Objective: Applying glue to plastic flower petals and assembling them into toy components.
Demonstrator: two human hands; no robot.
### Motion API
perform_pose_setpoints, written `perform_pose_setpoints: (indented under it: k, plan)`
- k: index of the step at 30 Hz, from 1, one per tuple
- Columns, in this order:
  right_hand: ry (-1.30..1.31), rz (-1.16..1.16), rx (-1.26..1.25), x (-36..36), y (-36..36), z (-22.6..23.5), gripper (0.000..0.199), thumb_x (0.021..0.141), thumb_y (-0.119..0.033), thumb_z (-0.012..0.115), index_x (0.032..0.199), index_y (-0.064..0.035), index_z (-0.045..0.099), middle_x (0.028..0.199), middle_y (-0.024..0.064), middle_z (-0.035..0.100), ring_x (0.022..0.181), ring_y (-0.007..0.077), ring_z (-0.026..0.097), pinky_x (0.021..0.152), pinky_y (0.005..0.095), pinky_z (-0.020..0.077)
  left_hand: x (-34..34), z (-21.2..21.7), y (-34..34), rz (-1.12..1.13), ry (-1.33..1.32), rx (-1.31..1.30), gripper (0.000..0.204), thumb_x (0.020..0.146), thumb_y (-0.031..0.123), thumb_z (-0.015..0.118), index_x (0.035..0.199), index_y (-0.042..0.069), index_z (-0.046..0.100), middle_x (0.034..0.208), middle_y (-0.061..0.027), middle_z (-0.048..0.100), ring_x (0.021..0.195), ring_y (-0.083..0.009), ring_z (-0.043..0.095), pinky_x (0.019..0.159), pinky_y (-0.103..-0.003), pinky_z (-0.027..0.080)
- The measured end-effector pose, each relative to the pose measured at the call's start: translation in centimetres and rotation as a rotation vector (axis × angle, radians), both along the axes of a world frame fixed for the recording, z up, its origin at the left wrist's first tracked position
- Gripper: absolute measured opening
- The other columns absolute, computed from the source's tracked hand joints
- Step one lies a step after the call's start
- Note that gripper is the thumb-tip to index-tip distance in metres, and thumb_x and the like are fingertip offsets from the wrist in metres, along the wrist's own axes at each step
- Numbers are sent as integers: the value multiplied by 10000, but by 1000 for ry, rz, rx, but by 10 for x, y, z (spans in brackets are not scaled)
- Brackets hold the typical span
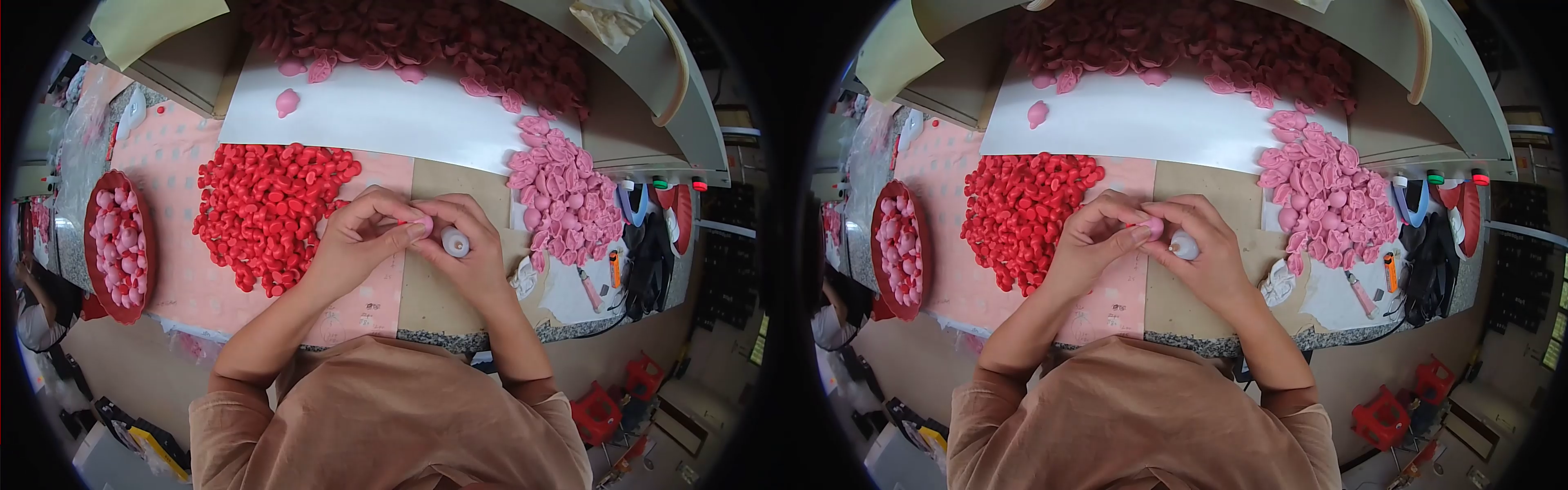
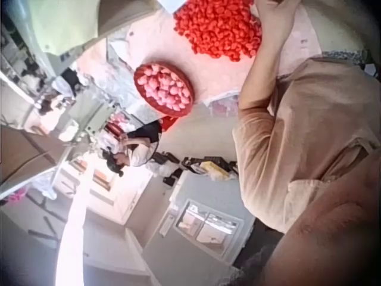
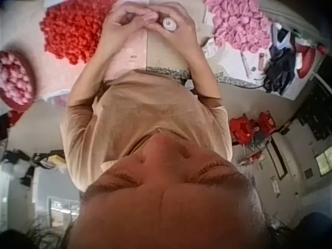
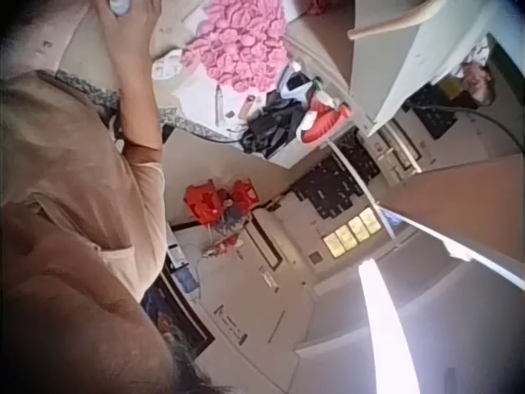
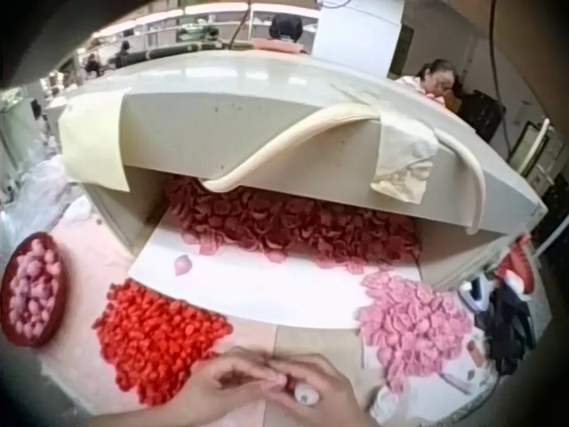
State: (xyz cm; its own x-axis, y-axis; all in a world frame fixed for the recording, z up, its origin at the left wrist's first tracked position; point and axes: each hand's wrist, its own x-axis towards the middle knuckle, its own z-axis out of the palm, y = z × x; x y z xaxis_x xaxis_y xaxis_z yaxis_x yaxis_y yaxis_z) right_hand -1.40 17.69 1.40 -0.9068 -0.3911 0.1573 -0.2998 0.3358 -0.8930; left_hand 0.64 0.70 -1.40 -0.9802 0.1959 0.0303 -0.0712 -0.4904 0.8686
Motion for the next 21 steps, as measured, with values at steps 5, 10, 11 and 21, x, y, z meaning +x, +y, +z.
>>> perform_pose_setpoints:
  k: [5, 10, 11, 21]
  plan:
    - [-46, 22, -82, -1, 3, -6, 357, 750, -72, 706, 1080, -8, 586, 979, 76, 568, 847, 159, 565, 697, 254, 464, -1, 4, -2, -41, -48, -50, 157, 862, 27, 594, 1016, 6, 583, 1064, -54, 555, 997, -143, 577, 875, -285, 491]
    - [-779, 9, -634, 0, 13, -9, 394, 849, -191, 618, 1168, 5, 496, 868, 39, 561, 649, 67, 462, 535, 229, 372, -1, 22, -6, -75, -325, 174, 197, 903, 97, 550, 1074, 3, 573, 1075, -73, 583, 975, -146, 591, 888, -309, 493]
    - [-845, 10, -721, 2, 13, -12, 397, 846, -188, 622, 1169, 4, 496, 859, 36, 554, 636, 70, 454, 532, 230, 370, 0, 20, -7, -109, -346, 144, 212, 912, 115, 538, 1091, 3, 568, 1067, -78, 597, 965, -148, 598, 890, -318, 496]
    - [-972, 201, -760, 3, 17, -13, 404, 836, -194, 631, 1166, 5, 508, 795, 32, 528, 607, 83, 444, 524, 233, 360, -3, 14, -21, -258, -367, 213, 81, 873, 52, 577, 943, 10, 581, 998, -86, 624, 928, -166, 620, 853, -355, 526]
